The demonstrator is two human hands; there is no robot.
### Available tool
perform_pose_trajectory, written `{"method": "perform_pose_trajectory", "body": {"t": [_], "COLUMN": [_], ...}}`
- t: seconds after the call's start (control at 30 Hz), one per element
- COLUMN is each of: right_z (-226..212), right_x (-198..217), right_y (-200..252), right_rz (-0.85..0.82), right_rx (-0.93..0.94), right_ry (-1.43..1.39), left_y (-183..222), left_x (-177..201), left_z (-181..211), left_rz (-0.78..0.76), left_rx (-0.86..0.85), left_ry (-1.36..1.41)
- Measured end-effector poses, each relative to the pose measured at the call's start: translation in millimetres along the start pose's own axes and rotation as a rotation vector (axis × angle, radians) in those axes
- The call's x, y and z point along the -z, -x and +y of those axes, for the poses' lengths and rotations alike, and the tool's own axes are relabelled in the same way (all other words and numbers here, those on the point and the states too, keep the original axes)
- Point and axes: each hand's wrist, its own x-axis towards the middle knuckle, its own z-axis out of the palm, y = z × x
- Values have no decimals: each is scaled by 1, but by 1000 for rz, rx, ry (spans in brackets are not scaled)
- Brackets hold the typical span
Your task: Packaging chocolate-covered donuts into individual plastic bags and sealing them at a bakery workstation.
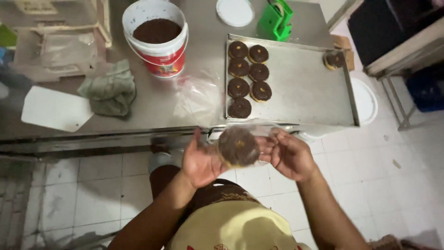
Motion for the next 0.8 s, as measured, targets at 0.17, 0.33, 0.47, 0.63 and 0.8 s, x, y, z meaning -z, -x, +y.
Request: {"method": "perform_pose_trajectory", "body": {"t": [0.17,0.33,0.47,0.63,0.8], "right_z": [-2,5,39,81,96], "right_x": [27,11,35,4,14], "right_y": [-17,-29,-13,25,39], "right_rz": [-144,-37,211,196,393], "right_rx": [-306,-165,278,200,243], "right_ry": [195,335,377,108,-38], "left_y": [5,3,21,23,17], "left_x": [29,27,-5,-8,-4], "left_z": [-14,-29,-37,-42,-51], "left_rz": [260,330,357,245,186], "left_rx": [278,64,-122,-207,-195], "left_ry": [-325,-330,-408,-490,-520]}}
